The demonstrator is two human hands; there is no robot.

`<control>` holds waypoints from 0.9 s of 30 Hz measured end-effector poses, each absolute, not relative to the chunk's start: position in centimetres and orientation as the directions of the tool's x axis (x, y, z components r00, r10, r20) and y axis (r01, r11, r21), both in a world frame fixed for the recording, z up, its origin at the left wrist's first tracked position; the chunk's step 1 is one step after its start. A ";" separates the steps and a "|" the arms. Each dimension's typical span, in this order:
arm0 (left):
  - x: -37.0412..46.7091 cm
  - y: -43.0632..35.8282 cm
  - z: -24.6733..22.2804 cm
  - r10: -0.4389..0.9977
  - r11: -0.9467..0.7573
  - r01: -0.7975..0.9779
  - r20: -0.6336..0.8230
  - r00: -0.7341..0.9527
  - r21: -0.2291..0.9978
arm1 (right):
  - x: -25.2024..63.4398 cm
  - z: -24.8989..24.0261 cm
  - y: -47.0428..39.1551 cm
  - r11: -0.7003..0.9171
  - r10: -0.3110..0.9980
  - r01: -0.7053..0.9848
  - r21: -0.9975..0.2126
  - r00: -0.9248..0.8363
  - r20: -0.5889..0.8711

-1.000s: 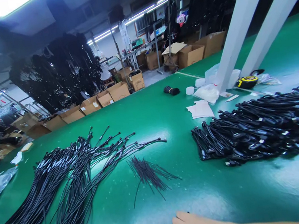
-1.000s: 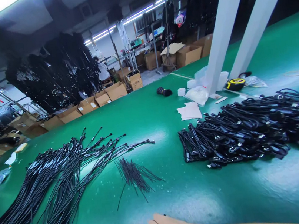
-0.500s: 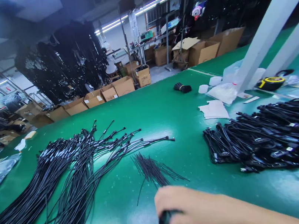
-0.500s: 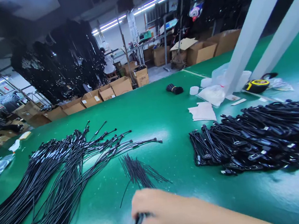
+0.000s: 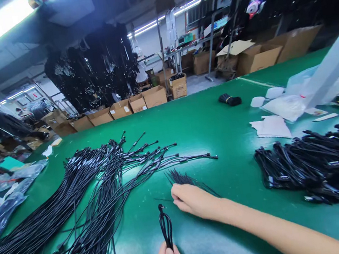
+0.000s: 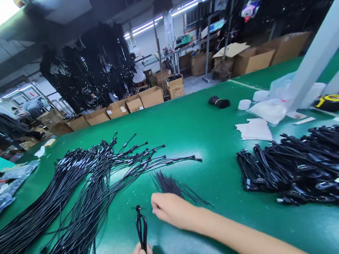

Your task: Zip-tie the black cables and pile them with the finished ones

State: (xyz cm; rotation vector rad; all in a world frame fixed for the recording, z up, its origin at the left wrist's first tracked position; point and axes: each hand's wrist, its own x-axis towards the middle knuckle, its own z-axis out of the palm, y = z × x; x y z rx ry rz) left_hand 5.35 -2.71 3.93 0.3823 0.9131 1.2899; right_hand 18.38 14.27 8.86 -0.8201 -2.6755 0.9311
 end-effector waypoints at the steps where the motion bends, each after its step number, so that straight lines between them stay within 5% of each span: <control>1: 5.6 -2.5 3.9 0.934 0.272 -0.651 -0.357 0.002 0.709 | 18.8 9.2 13.1 0.614 0.564 0.428 -0.663 -0.826 -0.012; 5: 6.6 -1.6 3.2 0.936 0.202 -0.627 -0.338 -0.103 0.752 | 19.7 8.9 8.2 0.456 0.567 0.391 -0.799 -0.820 -0.077; 8: 7.1 -0.9 2.7 0.918 0.135 -0.520 -0.304 -0.254 0.843 | 20.2 7.8 6.3 0.459 0.657 0.410 -0.788 -0.754 -0.010; 10: 7.4 -0.6 2.7 0.906 0.108 -0.421 -0.263 -0.330 0.901 | 20.8 7.3 6.0 0.632 0.653 0.421 -0.651 -0.742 0.154; 14: 7.7 -0.5 2.9 0.906 0.074 -0.339 -0.206 -0.371 0.938 | 21.4 7.1 6.5 0.900 0.435 0.383 -0.208 -0.791 0.429; 19: 7.2 -1.0 2.0 0.906 0.085 -0.349 -0.219 -0.363 0.933 | 21.1 7.0 6.3 0.943 0.321 0.315 -0.104 -0.790 0.522; 27: 5.7 -1.4 2.2 0.975 0.148 0.097 -0.129 -0.181 0.984 | 21.7 9.4 6.5 0.962 -0.073 0.065 0.263 -0.872 0.483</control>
